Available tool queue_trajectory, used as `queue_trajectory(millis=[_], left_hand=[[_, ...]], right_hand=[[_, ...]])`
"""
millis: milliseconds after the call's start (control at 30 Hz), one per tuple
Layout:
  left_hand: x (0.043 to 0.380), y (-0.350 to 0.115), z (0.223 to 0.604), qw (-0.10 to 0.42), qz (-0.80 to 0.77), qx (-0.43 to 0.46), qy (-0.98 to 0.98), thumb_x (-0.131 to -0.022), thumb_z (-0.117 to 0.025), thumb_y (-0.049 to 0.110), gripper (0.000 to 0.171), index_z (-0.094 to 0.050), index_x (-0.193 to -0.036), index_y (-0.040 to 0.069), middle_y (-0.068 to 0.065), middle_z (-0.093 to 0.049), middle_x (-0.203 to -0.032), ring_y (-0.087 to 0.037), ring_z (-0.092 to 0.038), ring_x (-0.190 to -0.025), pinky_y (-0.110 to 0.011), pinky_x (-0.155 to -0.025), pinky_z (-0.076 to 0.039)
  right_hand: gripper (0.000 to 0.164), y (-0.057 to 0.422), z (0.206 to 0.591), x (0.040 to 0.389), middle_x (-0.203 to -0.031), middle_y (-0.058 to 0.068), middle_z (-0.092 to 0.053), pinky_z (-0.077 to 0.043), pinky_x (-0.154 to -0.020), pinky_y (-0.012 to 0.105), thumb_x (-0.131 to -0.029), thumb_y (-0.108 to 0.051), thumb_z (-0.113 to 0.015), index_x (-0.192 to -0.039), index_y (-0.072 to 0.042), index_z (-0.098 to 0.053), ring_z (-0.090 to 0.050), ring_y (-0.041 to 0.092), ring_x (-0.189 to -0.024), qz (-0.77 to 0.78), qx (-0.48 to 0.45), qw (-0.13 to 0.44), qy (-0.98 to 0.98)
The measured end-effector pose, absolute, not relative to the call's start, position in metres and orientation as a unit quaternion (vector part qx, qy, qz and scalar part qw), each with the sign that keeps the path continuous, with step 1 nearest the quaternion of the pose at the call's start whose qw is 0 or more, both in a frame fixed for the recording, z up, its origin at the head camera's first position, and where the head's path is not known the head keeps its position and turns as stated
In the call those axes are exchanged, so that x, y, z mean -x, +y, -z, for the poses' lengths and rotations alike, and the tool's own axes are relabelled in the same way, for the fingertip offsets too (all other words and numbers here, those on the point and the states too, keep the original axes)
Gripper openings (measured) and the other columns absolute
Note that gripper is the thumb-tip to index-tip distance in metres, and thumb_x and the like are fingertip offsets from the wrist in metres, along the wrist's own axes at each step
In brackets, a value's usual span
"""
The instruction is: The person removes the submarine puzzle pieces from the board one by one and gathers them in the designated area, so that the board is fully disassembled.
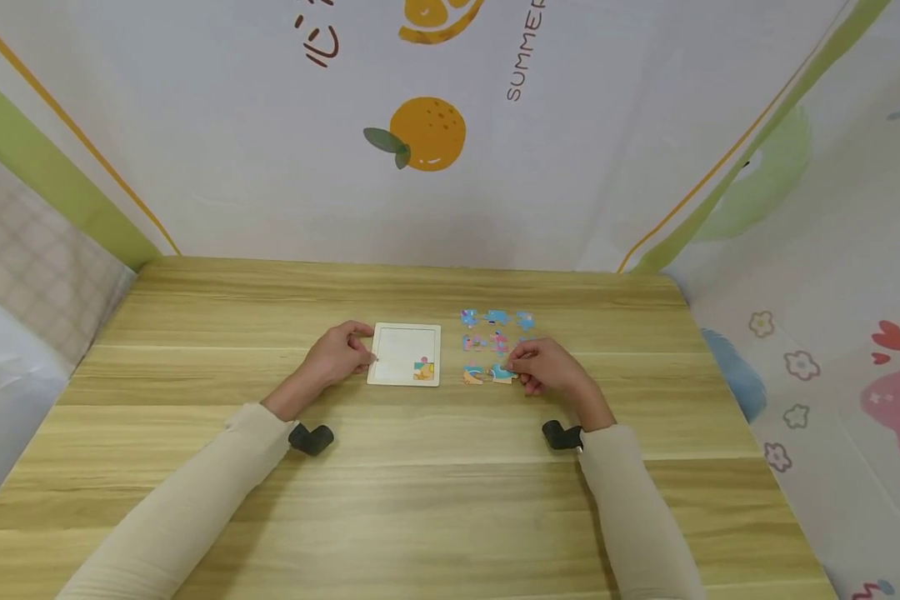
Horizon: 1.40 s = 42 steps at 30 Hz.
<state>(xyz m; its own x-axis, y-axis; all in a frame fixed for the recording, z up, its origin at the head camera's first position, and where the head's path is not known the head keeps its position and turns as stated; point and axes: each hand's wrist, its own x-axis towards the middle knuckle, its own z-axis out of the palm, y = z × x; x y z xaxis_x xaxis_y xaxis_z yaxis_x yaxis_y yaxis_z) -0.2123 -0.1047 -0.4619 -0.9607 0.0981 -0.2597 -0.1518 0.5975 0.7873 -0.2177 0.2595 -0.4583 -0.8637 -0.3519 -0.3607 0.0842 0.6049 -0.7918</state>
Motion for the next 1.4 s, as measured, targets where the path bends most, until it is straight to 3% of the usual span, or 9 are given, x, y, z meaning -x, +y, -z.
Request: queue_trajectory(millis=[667,1067,1400], left_hand=[[0.214,-0.107,0.461,0.143,-0.458,0.012,0.878,-0.086,-0.068,0.011,0.044,-0.055,-0.129,0.006,-0.006,-0.061,-0.09,-0.015,-0.061,-0.069,-0.027,-0.06,-0.043],[0.213,-0.106,0.46,0.146,-0.459,0.011,0.876,-0.086,-0.068,0.01,0.045,-0.056,-0.129,0.006,-0.006,-0.06,-0.09,-0.015,-0.061,-0.069,-0.026,-0.059,-0.043],[0.213,-0.105,0.461,0.146,-0.455,0.013,0.879,-0.086,-0.069,0.011,0.045,-0.056,-0.128,0.006,-0.006,-0.06,-0.091,-0.015,-0.061,-0.069,-0.025,-0.06,-0.044]], right_hand=[[0.023,0.255,0.462,0.219,-0.06,0.006,-0.052,-0.045,-0.043,0.026,-0.094,-0.016,-0.064,-0.103,0.004,-0.062,-0.051,0.014,-0.045,0.466,0.068,0.236,0.85],[0.023,0.249,0.457,0.215,-0.061,0.004,-0.053,-0.051,-0.047,0.027,-0.097,-0.02,-0.06,-0.103,0.003,-0.061,-0.056,0.014,-0.047,0.446,0.073,0.215,0.866],[0.025,0.209,0.449,0.219,-0.059,0.004,-0.057,-0.053,-0.049,0.03,-0.095,-0.024,-0.063,-0.108,-0.004,-0.065,-0.058,0.015,-0.046,0.448,0.077,0.22,0.863]])
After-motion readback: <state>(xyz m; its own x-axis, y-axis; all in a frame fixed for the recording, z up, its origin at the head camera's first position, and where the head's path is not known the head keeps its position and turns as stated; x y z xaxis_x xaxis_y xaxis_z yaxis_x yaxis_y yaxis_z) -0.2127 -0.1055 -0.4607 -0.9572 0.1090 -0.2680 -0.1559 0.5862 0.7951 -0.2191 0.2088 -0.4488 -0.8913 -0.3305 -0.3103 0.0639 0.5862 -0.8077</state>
